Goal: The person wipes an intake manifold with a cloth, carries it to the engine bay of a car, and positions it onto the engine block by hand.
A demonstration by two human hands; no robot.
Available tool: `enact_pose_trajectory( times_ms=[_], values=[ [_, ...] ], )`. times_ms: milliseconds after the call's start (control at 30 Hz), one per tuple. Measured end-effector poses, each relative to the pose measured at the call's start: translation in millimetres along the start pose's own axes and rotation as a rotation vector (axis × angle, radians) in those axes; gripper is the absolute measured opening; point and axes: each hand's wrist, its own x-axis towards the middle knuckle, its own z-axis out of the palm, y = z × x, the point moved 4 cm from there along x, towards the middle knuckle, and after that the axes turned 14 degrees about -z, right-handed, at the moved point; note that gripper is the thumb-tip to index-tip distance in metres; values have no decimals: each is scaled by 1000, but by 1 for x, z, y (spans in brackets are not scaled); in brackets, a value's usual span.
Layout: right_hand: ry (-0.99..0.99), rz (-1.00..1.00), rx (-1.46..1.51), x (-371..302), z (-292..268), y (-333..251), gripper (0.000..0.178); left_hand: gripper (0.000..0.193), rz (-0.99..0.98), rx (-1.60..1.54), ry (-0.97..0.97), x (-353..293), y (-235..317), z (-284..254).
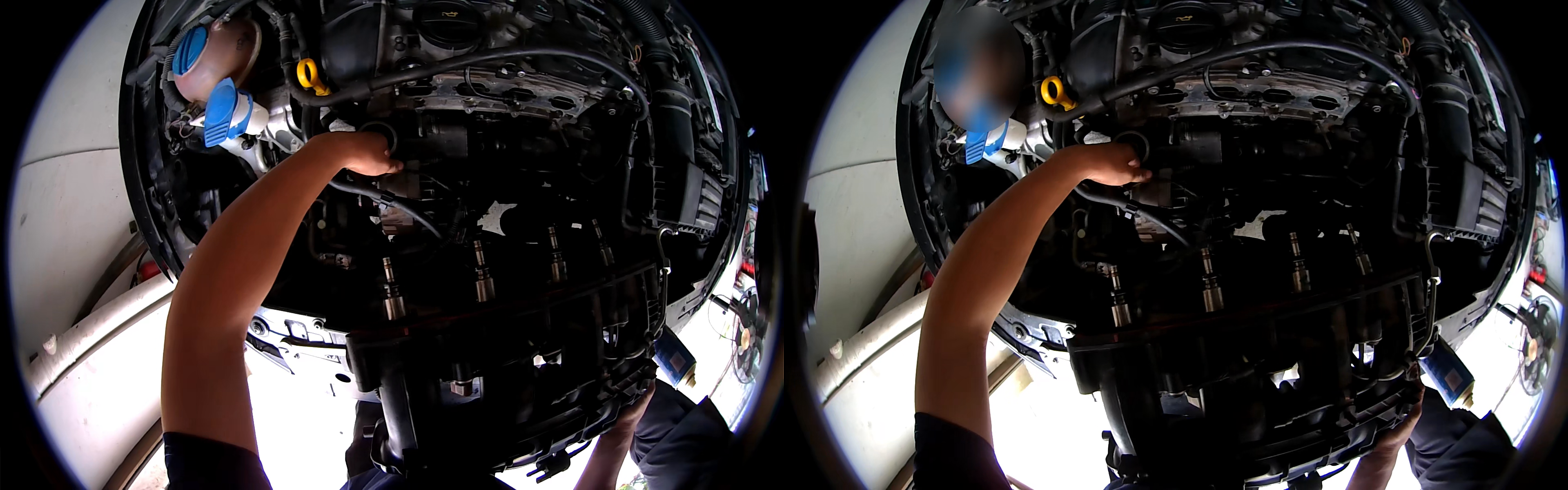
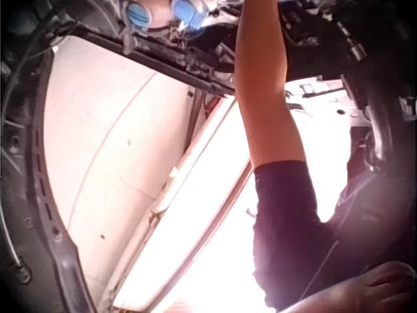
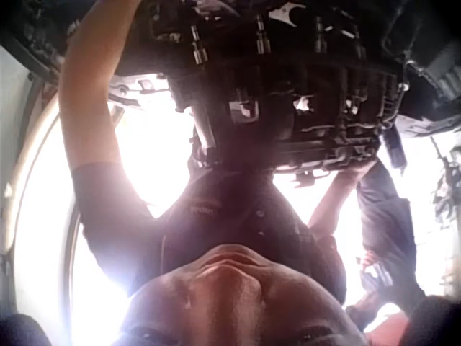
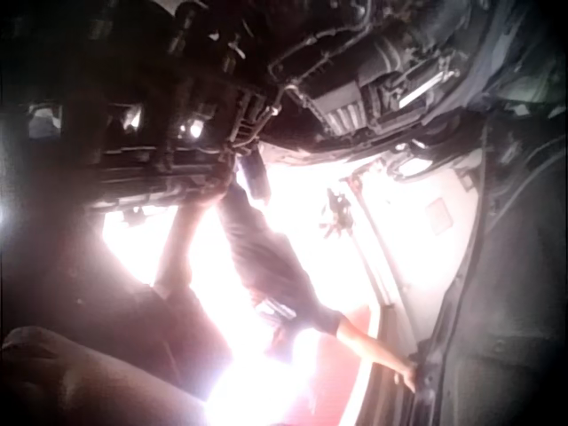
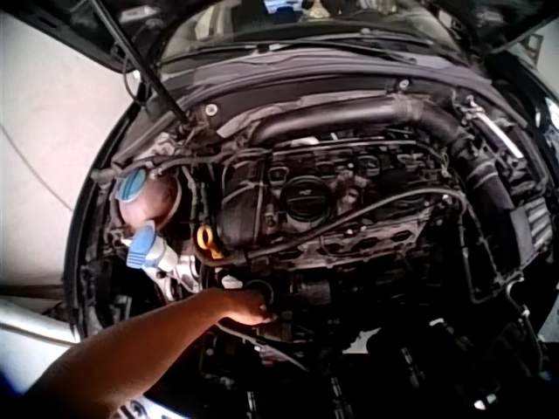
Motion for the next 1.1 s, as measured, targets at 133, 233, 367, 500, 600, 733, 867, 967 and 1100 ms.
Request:
enact_pose_trajectory(
  times_ms=[133, 233, 367, 500, 600, 733, 867, 967, 1100],
  values=[
    [0, 11, -22, -1, -27, 13, 63, 37, 53, -326, 146, -1, -8, -4],
    [-117, -111, -213, 2, -32, 8, 60, 30, 157, -469, 412, -27, -12, -8],
    [-186, -140, -18, 6, -15, -3, 56, 19, 162, -716, 696, -90, 10, 11],
    [-168, -239, -618, 14, -48, 7, 56, 27, 297, -547, 726, -111, 38, 78],
    [-284, -19, 99, 18, -2, -2, 54, 47, 323, -304, 954, -115, 66, 71],
    [-332, -83, 38, 23, -29, 7, 56, 73, 269, -138, 1073, -103, 98, 70],
    [-197, -107, 27, 15, 5, -2, 55, 64, 318, -203, 912, -90, 107, 72],
    [-130, -44, 137, 12, 5, -3, 55, 50, 453, -296, 908, -93, 88, 73],
    [-108, -9, 119, 7, 6, -1, 56, 37, 447, -760, 859, -90, 61, 47]
  ],
)
